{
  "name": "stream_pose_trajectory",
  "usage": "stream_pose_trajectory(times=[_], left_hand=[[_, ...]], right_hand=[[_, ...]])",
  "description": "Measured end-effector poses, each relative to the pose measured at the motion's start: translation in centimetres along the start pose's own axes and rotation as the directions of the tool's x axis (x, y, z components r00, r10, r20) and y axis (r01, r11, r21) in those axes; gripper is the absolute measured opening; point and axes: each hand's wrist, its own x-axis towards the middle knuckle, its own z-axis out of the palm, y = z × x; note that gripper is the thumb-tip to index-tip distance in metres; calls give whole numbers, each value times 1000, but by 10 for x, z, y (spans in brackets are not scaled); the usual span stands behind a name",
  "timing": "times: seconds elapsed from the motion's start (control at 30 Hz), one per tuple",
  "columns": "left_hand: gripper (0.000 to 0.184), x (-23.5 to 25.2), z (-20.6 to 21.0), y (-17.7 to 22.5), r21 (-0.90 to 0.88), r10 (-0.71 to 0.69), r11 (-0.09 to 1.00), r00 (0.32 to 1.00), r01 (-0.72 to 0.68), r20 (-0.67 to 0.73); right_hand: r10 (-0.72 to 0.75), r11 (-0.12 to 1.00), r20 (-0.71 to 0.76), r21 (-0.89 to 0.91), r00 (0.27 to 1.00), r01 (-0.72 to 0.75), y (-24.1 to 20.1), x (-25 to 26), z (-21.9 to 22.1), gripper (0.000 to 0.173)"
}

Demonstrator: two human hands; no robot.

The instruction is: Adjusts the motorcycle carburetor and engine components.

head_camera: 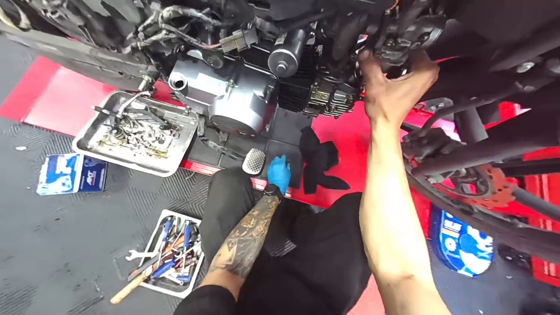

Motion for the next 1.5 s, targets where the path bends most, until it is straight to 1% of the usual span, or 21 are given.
stream_pose_trajectory(times=[0.03,0.07,0.1,0.13,0.2,0.23,0.27,0.3,0.33,0.43,0.53,0.6,0.67,0.73,0.8,0.9,0.97,1.07,1.2,1.33,1.5], left_hand=[[47,-8,-7,5,-30,-6,1000,1000,5,-27],[47,-19,-15,12,-70,6,997,995,-13,-102],[42,-32,-26,24,-130,44,989,972,-75,-232],[35,-43,-41,41,-198,101,961,913,-192,-396],[22,-57,-83,88,-270,198,839,726,-473,-658],[19,-60,-109,114,-271,224,773,647,-573,-729],[19,-58,-135,137,-254,239,733,588,-631,-773],[21,-52,-157,158,-229,243,719,547,-656,-801],[24,-42,-176,175,-206,242,736,534,-645,-810],[28,-15,-202,204,-98,236,868,577,-488,-781],[32,-7,-208,211,-7,268,912,608,-410,-747],[34,-11,-210,214,61,283,935,630,-350,-724],[42,-20,-217,223,114,268,960,717,-256,-643],[44,-26,-226,233,163,249,968,798,-190,-549],[40,-29,-232,239,202,246,965,834,-165,-494],[29,-30,-239,245,219,225,965,877,-141,-426],[27,-31,-242,248,196,203,972,890,-132,-409],[32,-29,-244,251,183,186,976,898,-120,-400],[22,-27,-251,254,189,161,977,924,-100,-347],[21,-25,-252,255,188,166,977,919,-103,-359],[26,-19,-256,253,130,153,985,927,-114,-342]], right_hand=[[-1,1000,6,5,1000,1,1,1,0,48],[1,1000,11,9,1000,-1,1,0,0,49],[4,1000,17,11,1000,-4,3,0,0,49],[3,1000,26,17,1000,-4,3,1,-1,50],[-6,999,36,45,999,5,6,2,-3,51],[-9,998,42,69,999,6,9,3,-4,51],[-11,995,50,101,999,6,12,3,-6,53],[-16,991,58,133,998,9,17,4,-6,55],[-26,987,62,160,998,16,22,7,-6,58],[-20,977,105,213,994,-2,33,10,-8,69],[92,960,227,238,970,-147,28,12,-10,73],[138,922,299,309,944,-232,27,12,-5,74],[107,854,312,458,944,-248,35,13,4,80],[85,803,302,543,950,-245,43,16,12,92],[96,766,328,579,940,-280,48,18,17,101],[36,703,398,642,917,-306,46,23,15,96],[-32,680,459,661,888,-317,49,28,13,92],[-103,631,500,701,860,-332,46,33,8,80],[-151,587,515,733,844,-343,49,37,9,78],[-85,592,511,717,856,-369,45,37,7,80],[51,599,532,661,845,-452,42,32,1,98]])
